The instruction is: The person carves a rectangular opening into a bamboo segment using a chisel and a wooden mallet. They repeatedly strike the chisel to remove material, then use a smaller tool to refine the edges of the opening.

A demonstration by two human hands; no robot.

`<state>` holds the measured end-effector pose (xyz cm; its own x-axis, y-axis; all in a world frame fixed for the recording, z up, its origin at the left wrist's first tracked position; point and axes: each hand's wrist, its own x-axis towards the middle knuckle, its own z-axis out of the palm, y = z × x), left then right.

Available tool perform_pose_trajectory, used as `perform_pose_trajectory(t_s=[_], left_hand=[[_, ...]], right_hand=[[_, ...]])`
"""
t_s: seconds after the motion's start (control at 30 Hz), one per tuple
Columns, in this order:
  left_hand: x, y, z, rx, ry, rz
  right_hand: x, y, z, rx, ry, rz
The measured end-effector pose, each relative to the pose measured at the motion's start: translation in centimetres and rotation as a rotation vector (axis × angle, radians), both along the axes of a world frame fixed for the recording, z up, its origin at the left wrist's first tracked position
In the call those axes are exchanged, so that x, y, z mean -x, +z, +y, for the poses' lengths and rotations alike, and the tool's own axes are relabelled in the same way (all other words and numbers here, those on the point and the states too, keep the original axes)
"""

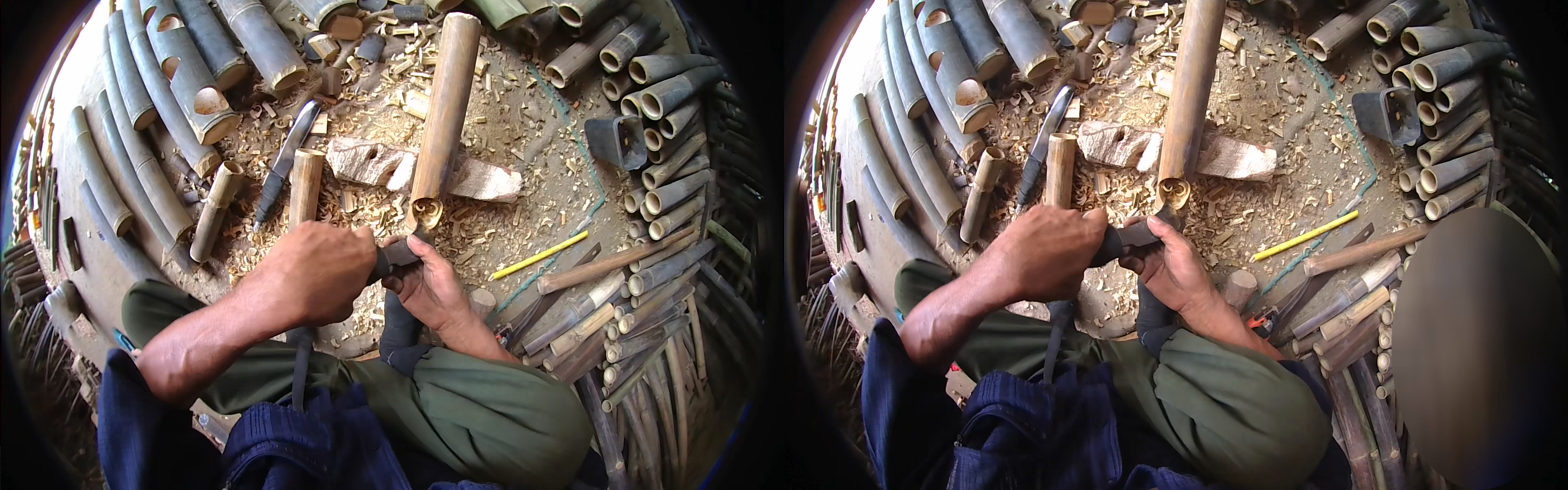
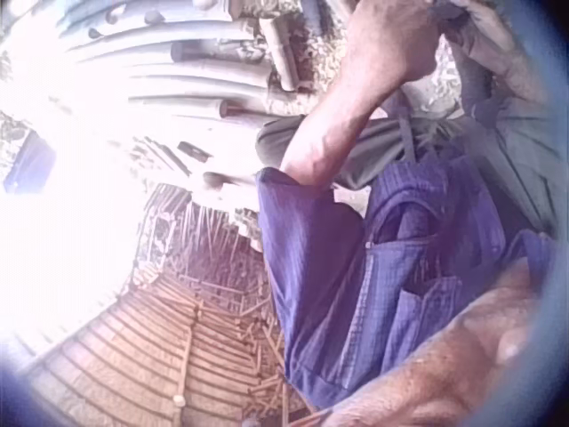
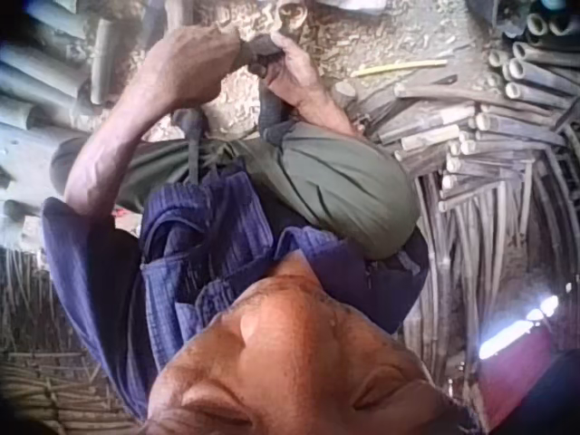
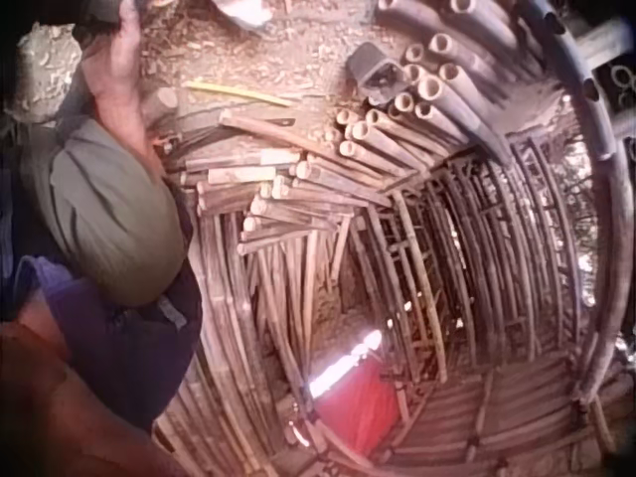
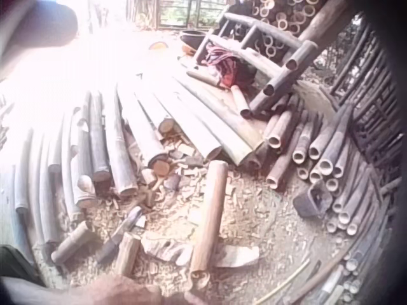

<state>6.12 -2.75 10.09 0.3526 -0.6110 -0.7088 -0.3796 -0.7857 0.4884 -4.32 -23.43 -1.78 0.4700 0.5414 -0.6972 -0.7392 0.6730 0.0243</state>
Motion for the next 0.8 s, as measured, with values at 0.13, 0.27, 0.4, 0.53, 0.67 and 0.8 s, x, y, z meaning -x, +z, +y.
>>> perform_pose_trajectory(t_s=[0.13,0.27,0.4,0.53,0.67,0.8], left_hand=[[4.0,-1.2,-0.2,0.018,0.217,0.036],[6.7,-1.3,-1.0,0.006,0.326,0.013],[1.3,1.5,-1.7,-0.108,0.009,-0.098],[-0.9,1.0,-1.3,-0.038,0.031,0.083],[1.8,-0.8,-1.0,-0.031,0.222,0.224],[6.9,-2.2,-2.3,0.048,0.433,0.248]], right_hand=[[-0.2,0.2,-1.5,0.086,0.079,-0.017],[-0.5,0.3,-2.7,0.099,0.177,-0.06],[0.2,0.0,-1.2,-0.155,0.005,0.032],[-0.7,0.5,-1.4,-0.129,-0.001,0.011],[-0.6,-0.3,-2.6,0.01,0.073,-0.015],[-1.6,-0.5,-4.3,0.143,0.216,-0.065]])
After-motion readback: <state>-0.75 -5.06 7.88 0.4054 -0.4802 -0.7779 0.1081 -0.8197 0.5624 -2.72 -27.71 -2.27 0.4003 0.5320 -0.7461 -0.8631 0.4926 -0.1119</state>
